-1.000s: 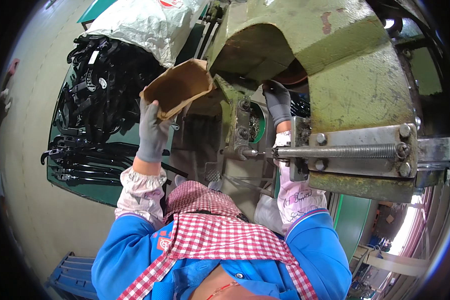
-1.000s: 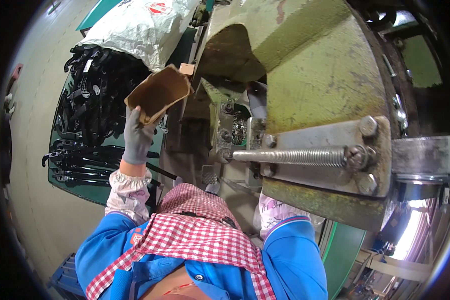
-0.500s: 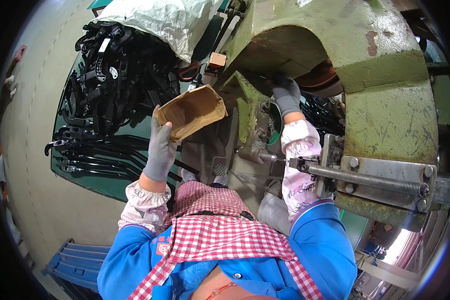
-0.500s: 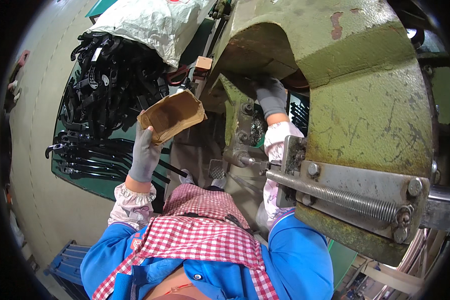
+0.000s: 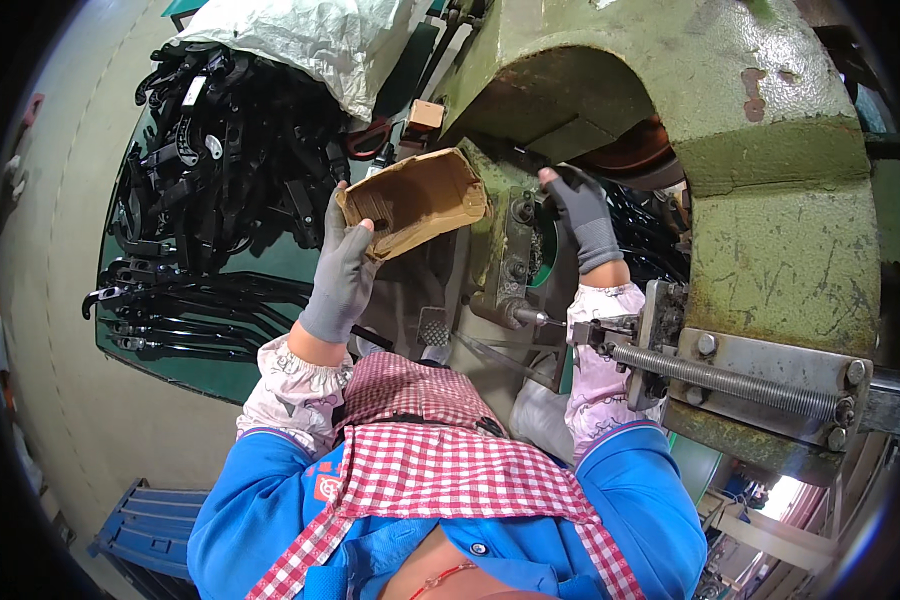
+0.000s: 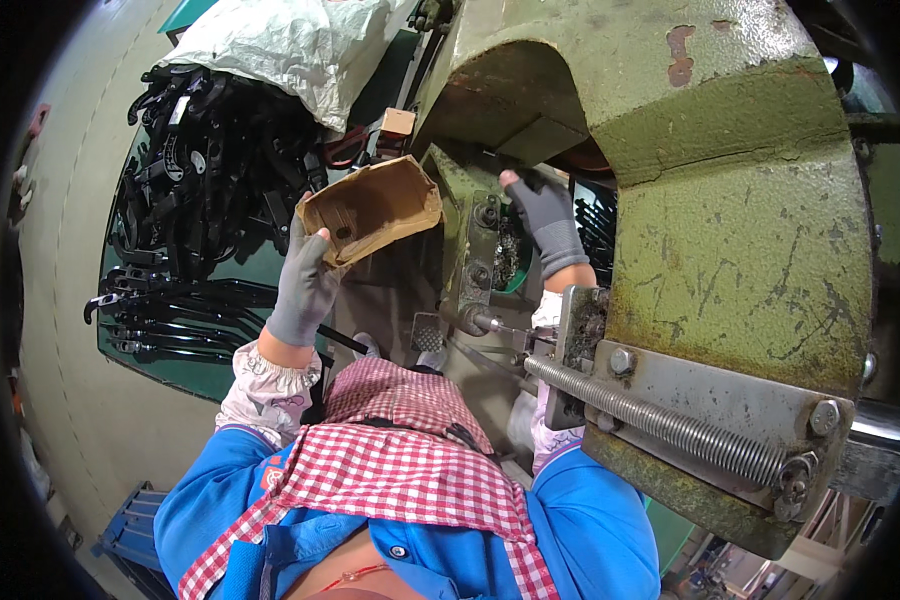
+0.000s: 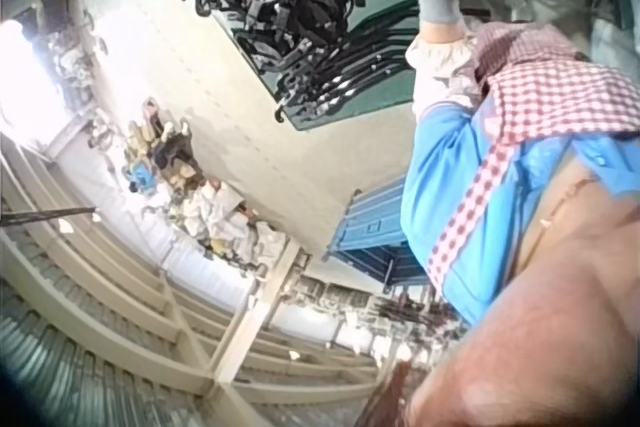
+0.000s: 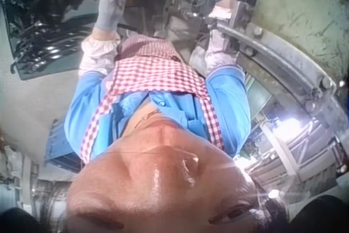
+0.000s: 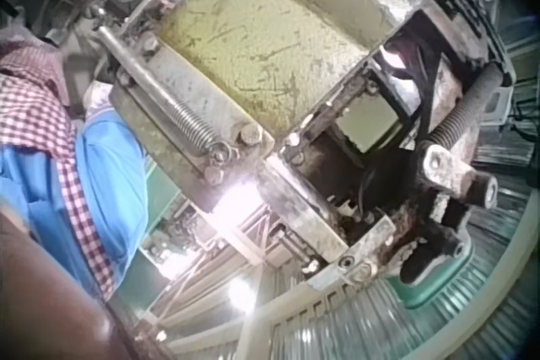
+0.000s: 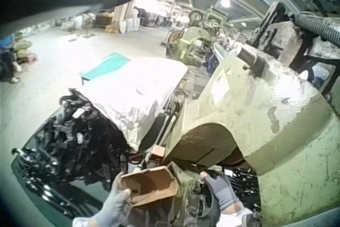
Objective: The person repeatedly picks up black plastic hanger parts from a table, inserts them into a press machine, and removes the assembled hangers. The person places the finished hangers into a white basket. The person also briefly handles a cardboard box during the process.
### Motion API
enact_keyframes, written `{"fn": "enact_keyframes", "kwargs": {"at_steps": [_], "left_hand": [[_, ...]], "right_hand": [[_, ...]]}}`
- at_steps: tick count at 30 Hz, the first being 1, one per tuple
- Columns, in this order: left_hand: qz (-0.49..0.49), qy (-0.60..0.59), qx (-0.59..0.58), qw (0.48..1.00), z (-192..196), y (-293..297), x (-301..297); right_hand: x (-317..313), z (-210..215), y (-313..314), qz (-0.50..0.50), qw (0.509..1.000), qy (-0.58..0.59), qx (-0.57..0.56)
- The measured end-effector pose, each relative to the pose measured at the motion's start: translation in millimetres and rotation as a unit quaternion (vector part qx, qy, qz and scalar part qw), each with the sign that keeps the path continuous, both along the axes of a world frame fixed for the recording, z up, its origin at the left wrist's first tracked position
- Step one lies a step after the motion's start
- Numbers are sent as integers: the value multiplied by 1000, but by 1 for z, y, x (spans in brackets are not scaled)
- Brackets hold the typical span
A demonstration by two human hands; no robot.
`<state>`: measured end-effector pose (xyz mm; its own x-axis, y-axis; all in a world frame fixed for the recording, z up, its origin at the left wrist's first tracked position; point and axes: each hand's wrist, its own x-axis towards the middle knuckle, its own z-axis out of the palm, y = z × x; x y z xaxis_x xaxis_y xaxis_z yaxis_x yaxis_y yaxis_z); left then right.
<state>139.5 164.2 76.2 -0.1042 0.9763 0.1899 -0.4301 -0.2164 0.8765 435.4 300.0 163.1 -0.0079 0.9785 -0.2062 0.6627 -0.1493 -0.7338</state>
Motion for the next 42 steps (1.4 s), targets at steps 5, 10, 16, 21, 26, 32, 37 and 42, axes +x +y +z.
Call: {"fn": "enact_keyframes", "kwargs": {"at_steps": [5, 10, 16, 21, 26, 32, 37, 42], "left_hand": [[-6, 76, 62, 995, 3, -1, -8], [-14, 38, 6, 999, 1, 2, -8], [-58, -111, -75, 989, 3, 9, 3], [-65, -85, -41, 993, 2, 10, 10], [-4, 211, 70, 975, -4, 7, 4], [-46, -74, -56, 995, -12, 3, 13], [-24, 21, 4, 999, -8, 4, 12], [-34, 107, 36, 993, 18, 21, 19]], "right_hand": [[5, -37, -7, -5, 990, 138, -33], [10, -42, -3, 23, 998, 58, -4], [12, -47, -9, 32, 990, -63, 118], [10, -38, -6, -64, 983, 173, -25], [8, -28, -1, 18, 990, 110, -88], [16, -35, 6, 18, 997, 61, 32], [-2, -15, -35, -39, 970, 195, 138], [-41, 19, -44, 173, 955, 6, 241]]}}
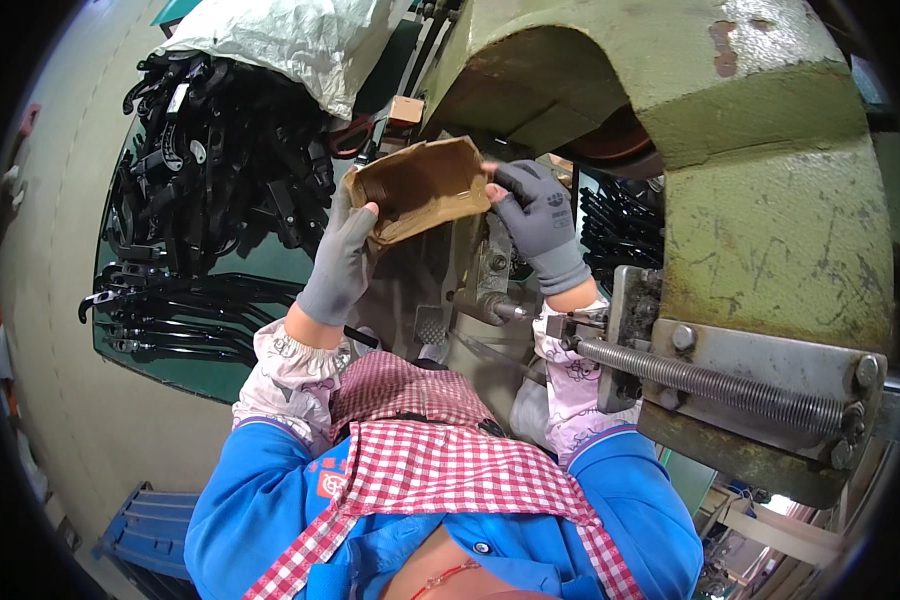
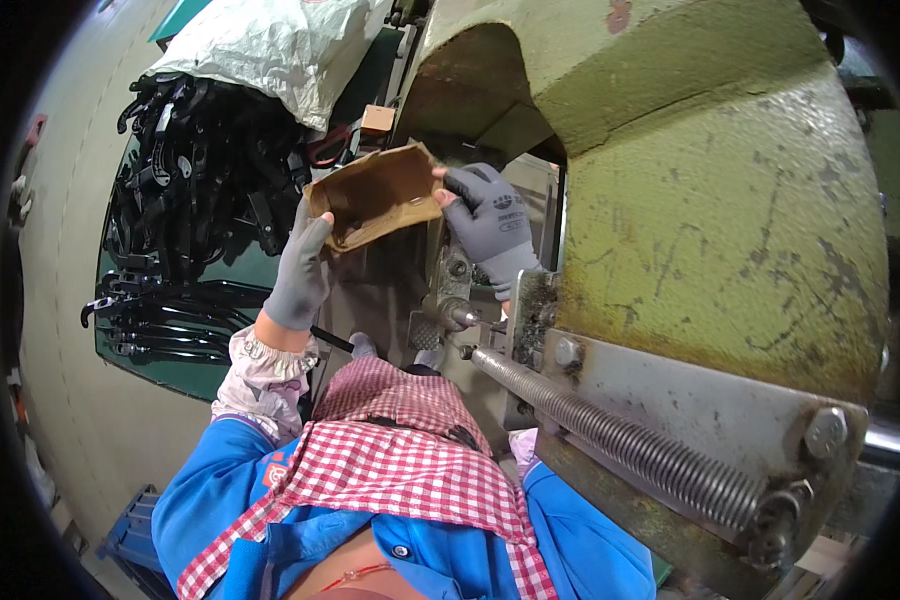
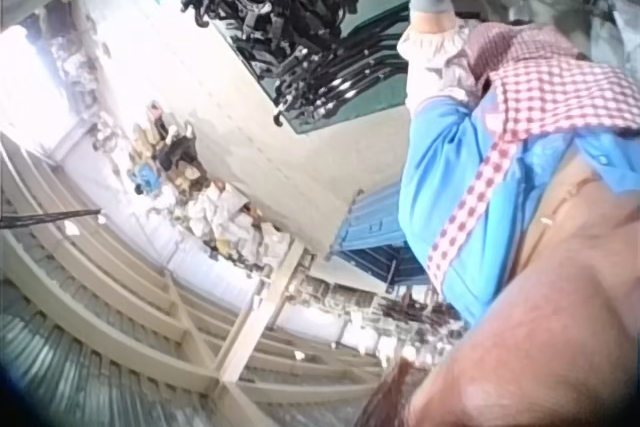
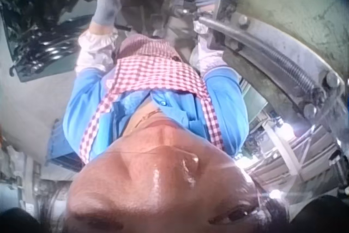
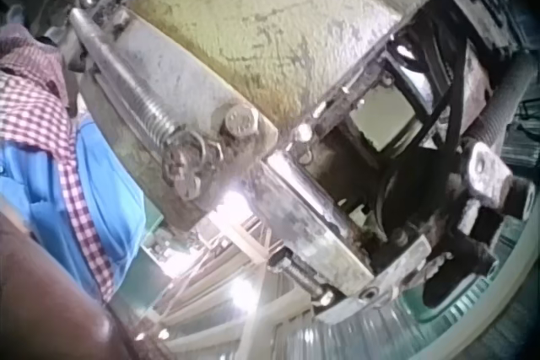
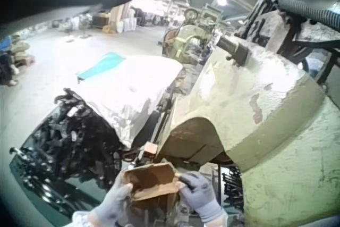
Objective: The person repeatedly picks up black plastic hanger parts from a table, inserts them into a press machine, and removes the assembled hangers. The person places the finished hangers into a white basket. The person also briefly handles a cardboard box during the process.
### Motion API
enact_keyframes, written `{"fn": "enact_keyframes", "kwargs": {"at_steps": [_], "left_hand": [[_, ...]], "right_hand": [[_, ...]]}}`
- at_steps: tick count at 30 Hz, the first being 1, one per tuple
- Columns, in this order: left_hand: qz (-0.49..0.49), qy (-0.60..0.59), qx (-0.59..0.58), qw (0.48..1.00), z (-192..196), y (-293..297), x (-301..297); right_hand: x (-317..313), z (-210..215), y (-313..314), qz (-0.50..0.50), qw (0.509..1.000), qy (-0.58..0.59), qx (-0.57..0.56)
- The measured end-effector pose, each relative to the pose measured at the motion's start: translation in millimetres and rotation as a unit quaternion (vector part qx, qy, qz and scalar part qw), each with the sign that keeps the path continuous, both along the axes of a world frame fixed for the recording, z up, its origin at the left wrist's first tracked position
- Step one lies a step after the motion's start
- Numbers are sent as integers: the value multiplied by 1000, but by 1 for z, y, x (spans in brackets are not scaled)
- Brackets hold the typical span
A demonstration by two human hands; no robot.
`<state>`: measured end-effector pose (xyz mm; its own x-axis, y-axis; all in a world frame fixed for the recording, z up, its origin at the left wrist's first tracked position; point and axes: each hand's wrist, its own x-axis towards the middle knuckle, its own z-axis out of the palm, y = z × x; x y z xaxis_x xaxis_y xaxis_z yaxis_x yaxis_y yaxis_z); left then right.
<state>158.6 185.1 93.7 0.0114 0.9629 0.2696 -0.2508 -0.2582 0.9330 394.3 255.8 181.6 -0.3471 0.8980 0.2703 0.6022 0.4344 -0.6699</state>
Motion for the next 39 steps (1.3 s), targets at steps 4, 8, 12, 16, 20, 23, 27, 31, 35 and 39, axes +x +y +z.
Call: {"fn": "enact_keyframes", "kwargs": {"at_steps": [4, 8, 12, 16, 20, 23, 27, 31, 35, 39], "left_hand": [[-47, -193, -56, 979, 4, 23, 14], [-17, -163, -106, 981, 7, 50, 20], [-84, -291, -151, 941, 44, 67, 25], [-86, 27, -36, 995, 24, 81, 39], [-53, -48, -131, 989, 37, 90, 62], [-21, 23, -143, 989, 4, 111, 72], [26, 231, -135, 963, -34, 132, 69], [26, 282, -136, 949, -4, 122, 74], [63, 312, -178, 931, -16, 139, 87], [119, 293, -170, 933, -29, 137, 87]], "right_hand": [[14, 0, 4, -109, 993, -15, 34], [34, -7, 1, -36, 999, -7, 40], [29, -12, 0, -42, 998, -11, 34], [26, -25, 5, -104, 987, 65, 104], [36, -31, 4, -147, 975, -10, 165], [51, -50, 10, -158, 968, -58, 189], [52, -64, -2, -191, 969, -37, 150], [67, -77, -1, -220, 969, -68, 87], [73, -81, 12, -210, 975, -34, 69], [51, -68, -2, -181, 973, 124, 68]]}}
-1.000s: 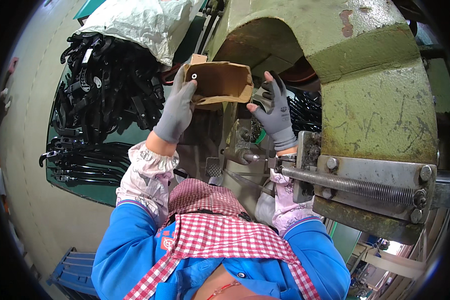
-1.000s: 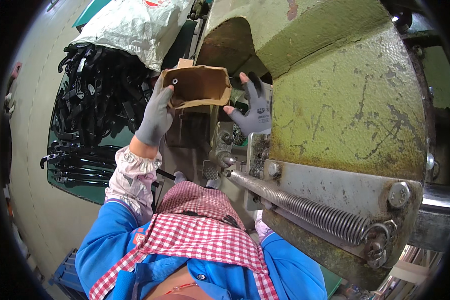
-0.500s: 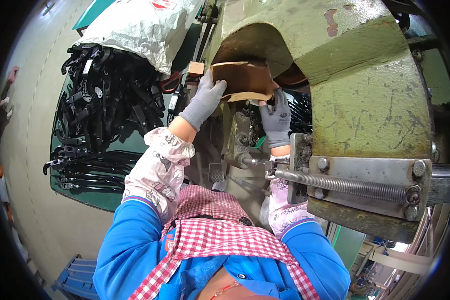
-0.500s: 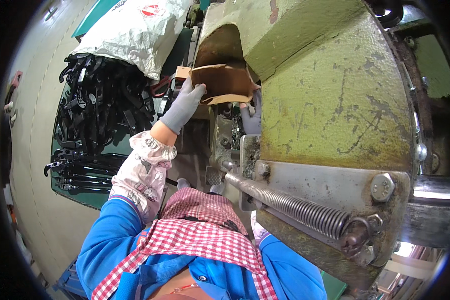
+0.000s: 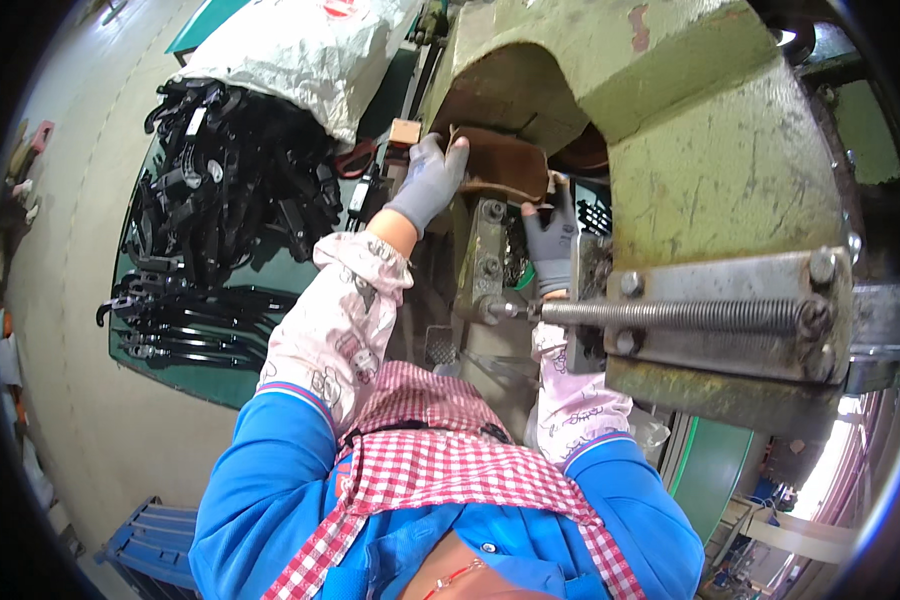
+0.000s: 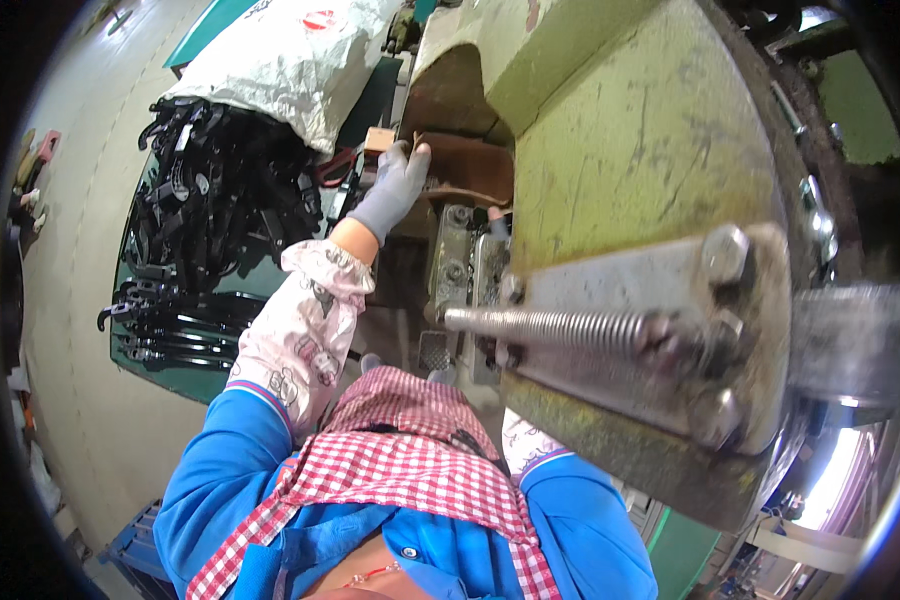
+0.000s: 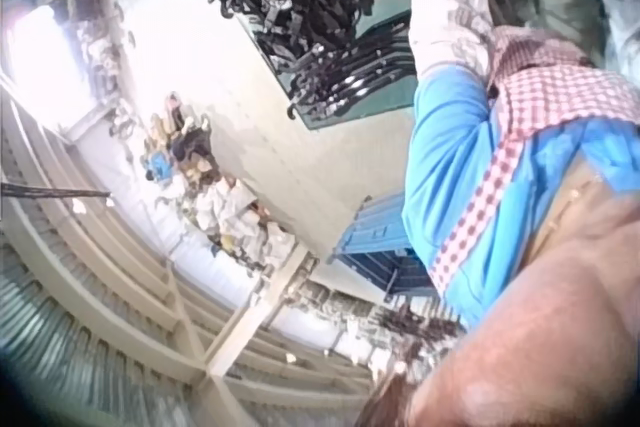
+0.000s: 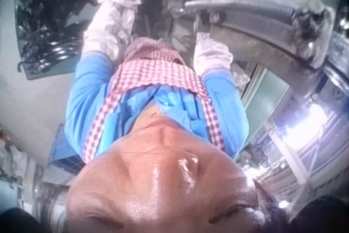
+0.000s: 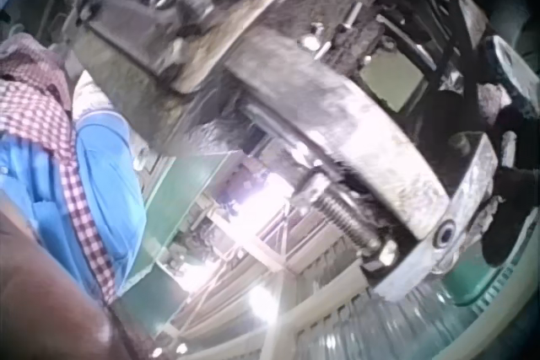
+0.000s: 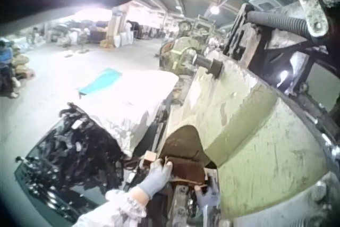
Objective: The person repeatedly picks up black plastic hanger parts from a table, inserts them into a press machine, and removes the assembled hangers. The person places the finished hangers into a white basket. The person also briefly handles a cardboard box during the process.
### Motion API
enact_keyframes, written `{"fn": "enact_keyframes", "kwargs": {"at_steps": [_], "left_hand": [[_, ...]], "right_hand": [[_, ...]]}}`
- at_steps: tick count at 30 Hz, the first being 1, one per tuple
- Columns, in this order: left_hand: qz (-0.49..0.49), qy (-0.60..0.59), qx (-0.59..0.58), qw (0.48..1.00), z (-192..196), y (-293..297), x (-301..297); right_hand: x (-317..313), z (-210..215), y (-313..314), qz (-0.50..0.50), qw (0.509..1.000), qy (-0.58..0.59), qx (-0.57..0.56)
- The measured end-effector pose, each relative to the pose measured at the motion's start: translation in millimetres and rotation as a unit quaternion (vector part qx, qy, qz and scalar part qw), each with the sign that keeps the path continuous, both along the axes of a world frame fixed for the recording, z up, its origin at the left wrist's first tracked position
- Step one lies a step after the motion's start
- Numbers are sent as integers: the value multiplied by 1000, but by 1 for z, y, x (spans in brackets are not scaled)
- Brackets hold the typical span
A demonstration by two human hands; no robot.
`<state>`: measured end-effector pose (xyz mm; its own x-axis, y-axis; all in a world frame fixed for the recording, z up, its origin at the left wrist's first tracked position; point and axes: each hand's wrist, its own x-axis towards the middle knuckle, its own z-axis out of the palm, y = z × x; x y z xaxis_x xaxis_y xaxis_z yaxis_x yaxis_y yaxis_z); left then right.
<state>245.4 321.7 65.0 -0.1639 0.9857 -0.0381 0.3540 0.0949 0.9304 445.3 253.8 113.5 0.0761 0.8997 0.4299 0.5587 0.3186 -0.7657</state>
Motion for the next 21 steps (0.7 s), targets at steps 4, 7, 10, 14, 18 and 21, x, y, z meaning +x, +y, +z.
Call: {"fn": "enact_keyframes", "kwargs": {"at_steps": [4, 7, 10, 14, 18, 21], "left_hand": [[21, -126, 27, 991, -14, 0, -22], [101, -306, 3, 946, 3, -48, -82], [192, -124, 137, 964, -48, -81, -174], [22, 355, 122, 927, -41, -109, -247], [-161, 594, 103, 781, -25, -125, -228], [-188, 649, 108, 729, -26, -114, -223]], "right_hand": [[85, -110, 6, -45, 996, 78, 11], [82, -106, -29, 2, 971, -211, -113], [70, -115, -46, -23, 938, -319, -133], [67, -119, -27, -53, 914, -373, -150], [70, -118, -23, -46, 910, -385, -146], [70, -119, -27, -43, 911, -385, -142]]}}
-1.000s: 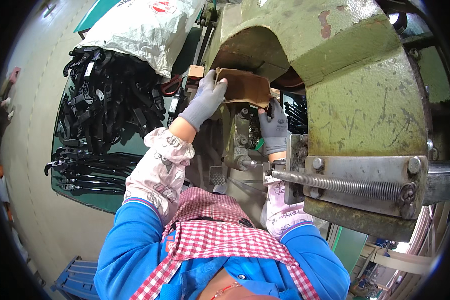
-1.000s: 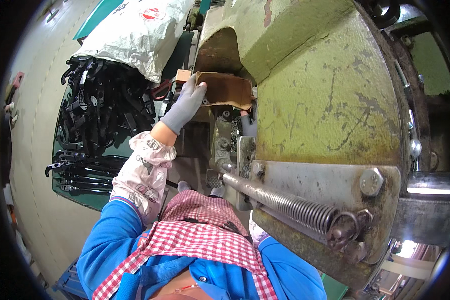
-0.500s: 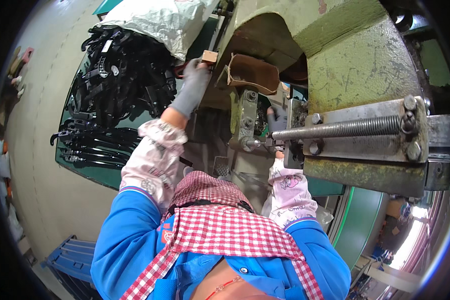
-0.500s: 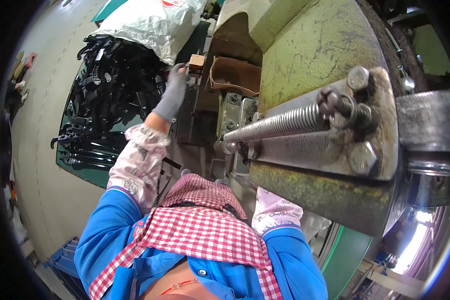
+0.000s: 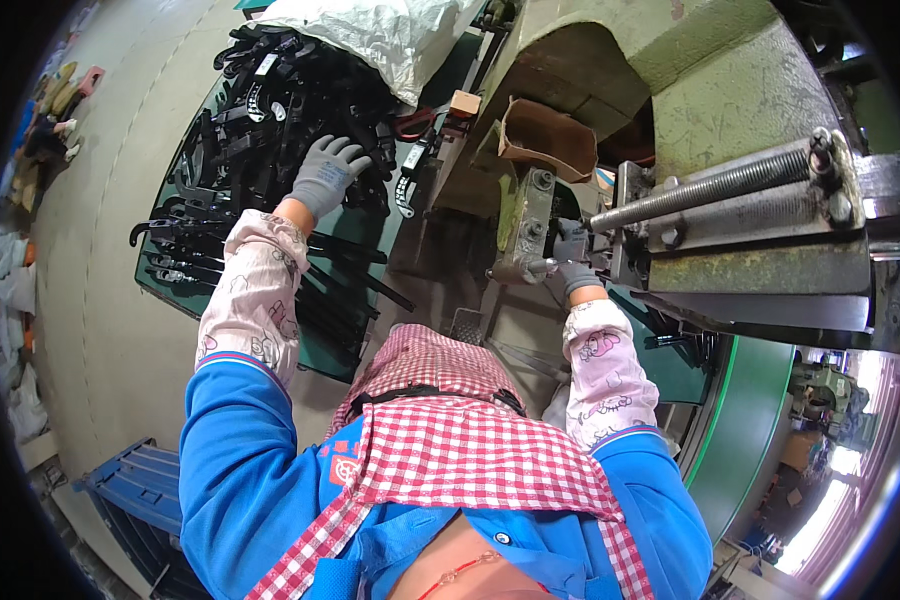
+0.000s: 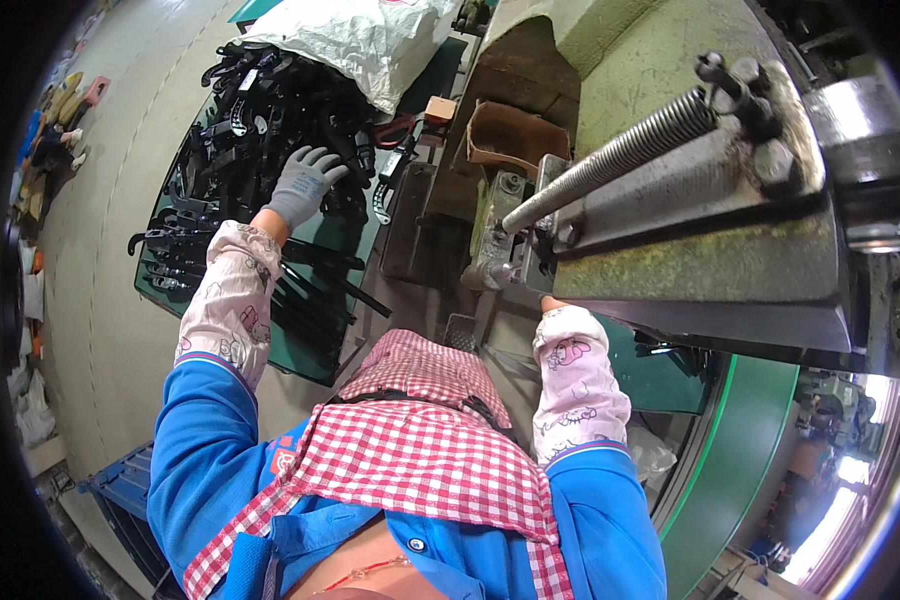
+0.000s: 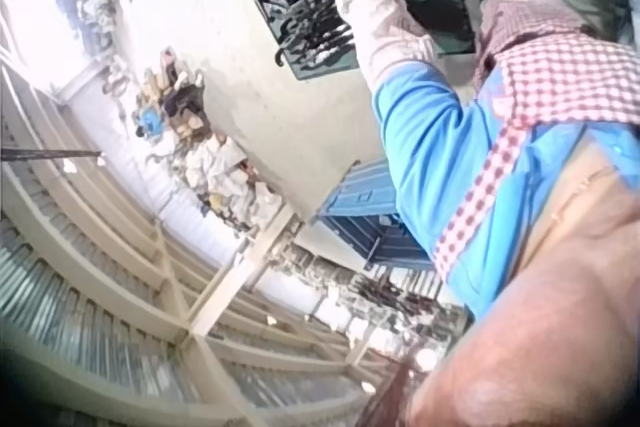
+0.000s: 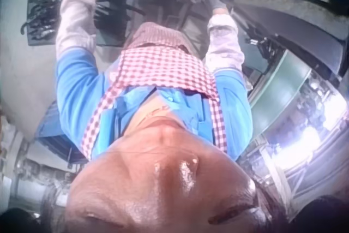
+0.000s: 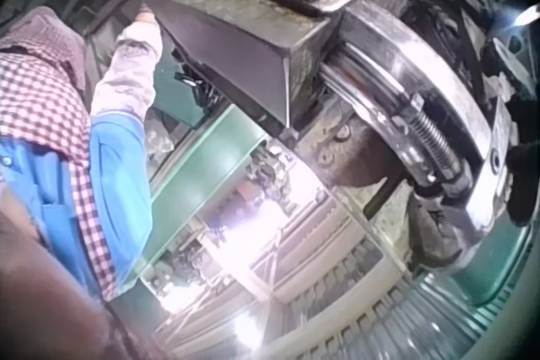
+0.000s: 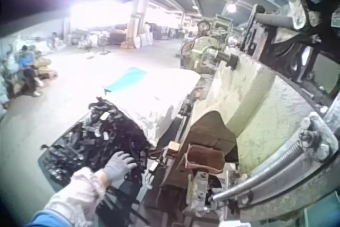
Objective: The person repeatedly picks up black plastic hanger parts from a table, inserts them into a press machine, and removes the assembled hangers. The person places the finished hangers into a white basket. The person also briefly handles a cardboard box during the process.
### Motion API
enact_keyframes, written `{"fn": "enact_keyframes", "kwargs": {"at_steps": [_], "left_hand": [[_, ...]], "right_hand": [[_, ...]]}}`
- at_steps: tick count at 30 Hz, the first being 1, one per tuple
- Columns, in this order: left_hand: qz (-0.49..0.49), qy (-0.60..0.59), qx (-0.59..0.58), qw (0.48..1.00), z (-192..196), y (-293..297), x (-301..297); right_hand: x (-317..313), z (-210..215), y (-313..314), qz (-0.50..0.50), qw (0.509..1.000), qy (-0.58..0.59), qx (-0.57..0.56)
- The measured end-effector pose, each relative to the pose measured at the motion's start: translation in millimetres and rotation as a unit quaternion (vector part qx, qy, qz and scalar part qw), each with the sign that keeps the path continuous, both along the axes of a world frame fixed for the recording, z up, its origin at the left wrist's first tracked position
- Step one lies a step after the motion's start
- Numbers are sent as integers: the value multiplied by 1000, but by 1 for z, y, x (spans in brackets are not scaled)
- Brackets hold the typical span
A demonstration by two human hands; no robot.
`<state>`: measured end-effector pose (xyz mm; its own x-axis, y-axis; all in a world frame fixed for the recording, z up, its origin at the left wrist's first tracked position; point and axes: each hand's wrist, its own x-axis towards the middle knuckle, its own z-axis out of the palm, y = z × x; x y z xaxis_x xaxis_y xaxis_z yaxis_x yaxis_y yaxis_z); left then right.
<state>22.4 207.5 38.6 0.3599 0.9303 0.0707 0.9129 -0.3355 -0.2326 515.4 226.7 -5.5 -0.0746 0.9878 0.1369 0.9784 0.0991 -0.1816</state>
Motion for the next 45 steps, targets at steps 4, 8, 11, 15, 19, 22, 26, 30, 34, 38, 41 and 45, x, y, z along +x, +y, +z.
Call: {"fn": "enact_keyframes", "kwargs": {"at_steps": [4, 8, 11, 15, 19, 22, 26, 30, 34, 38, 41, 45], "left_hand": [[-34, -96, 13, 995, 25, -7, 8], [10, -333, 183, 925, 54, -42, 14], [59, -678, 146, 719, 60, -86, 37], [86, -818, 48, 567, 68, -158, 112], [127, -796, -91, 585, 50, -207, 183], [70, -794, -254, 548, 66, -220, 228], [52, -737, -274, 616, 70, -227, 279], [73, -699, -289, 650, 77, -236, 322], [95, -704, -321, 626, 68, -258, 347], [155, -665, -340, 646, 78, -274, 352], [158, -656, -282, 682, 71, -289, 343], [217, -706, -299, 604, 69, -298, 341]], "right_hand": [[1, 0, 5, -3, 1000, -10, 0], [-1, -5, 1, -3, 1000, -22, -8], [-4, -10, -7, -12, 1000, -1, -6], [-16, 20, -19, 57, 933, 354, 28], [-42, 123, -68, 268, 887, 364, 91], [-42, 149, -66, 330, 878, 340, 71], [-65, 150, -52, 319, 870, 373, 41], [-85, 160, -48, 193, 884, 396, -160], [-53, 146, -64, 188, 762, 579, -222], [43, 78, -88, 101, 709, 682, -147], [164, 17, -115, -105, 793, 573, -177], [303, -13, -166, -273, 754, 597, -23]]}}
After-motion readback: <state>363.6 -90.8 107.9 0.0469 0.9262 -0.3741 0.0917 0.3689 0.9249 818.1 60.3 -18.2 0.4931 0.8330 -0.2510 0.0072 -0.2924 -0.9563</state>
